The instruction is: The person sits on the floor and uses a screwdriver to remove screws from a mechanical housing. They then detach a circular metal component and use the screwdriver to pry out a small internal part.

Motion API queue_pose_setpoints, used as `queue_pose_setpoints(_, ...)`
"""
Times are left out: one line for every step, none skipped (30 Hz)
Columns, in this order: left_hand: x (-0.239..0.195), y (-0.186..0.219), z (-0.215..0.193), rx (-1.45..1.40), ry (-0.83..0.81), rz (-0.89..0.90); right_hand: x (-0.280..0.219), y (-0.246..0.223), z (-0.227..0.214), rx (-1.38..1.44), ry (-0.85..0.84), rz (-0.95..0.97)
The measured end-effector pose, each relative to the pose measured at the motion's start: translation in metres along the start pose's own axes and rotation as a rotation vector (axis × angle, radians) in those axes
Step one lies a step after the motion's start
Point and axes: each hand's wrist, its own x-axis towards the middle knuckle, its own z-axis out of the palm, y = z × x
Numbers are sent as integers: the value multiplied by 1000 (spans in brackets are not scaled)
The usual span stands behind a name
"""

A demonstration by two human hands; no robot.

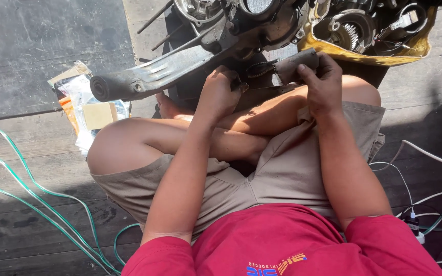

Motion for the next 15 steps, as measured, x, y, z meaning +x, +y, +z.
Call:
queue_pose_setpoints(3,-10,7,33,103,72,-1,-14,1,-98,-48,-38)
queue_pose_setpoints(6,-19,15,62,203,146,-3,-28,0,-200,-91,-77)
queue_pose_setpoints(3,-10,11,58,202,143,-2,-32,-6,-204,-92,-74)
queue_pose_setpoints(1,0,6,49,189,99,2,-36,-11,-465,-52,-299)
queue_pose_setpoints(0,10,0,39,176,55,5,-41,-16,-725,-17,-525)
queue_pose_setpoints(-1,11,-2,37,177,53,8,-39,-19,-725,-20,-525)
queue_pose_setpoints(-1,12,-3,66,175,16,11,-37,-22,-1135,-39,-586)
queue_pose_setpoints(-2,14,-3,94,168,-19,12,-35,-27,-1548,-55,-632)
queue_pose_setpoints(0,9,-1,92,164,-19,7,-17,-23,-1552,-55,-629)
queue_pose_setpoints(5,5,0,113,117,-32,6,-1,-18,-1537,-293,-479)
queue_pose_setpoints(9,1,0,133,71,-47,5,15,-13,-1504,-528,-327)
queue_pose_setpoints(9,1,-1,133,77,-39,-4,-3,5,-1507,-521,-334)
queue_pose_setpoints(8,1,-1,123,96,-15,-14,-22,23,-1090,-503,-282)
queue_pose_setpoints(5,1,0,110,110,1,-27,-39,39,-675,-477,-220)
queue_pose_setpoints(6,5,-3,107,110,3,-22,-43,41,-678,-476,-221)
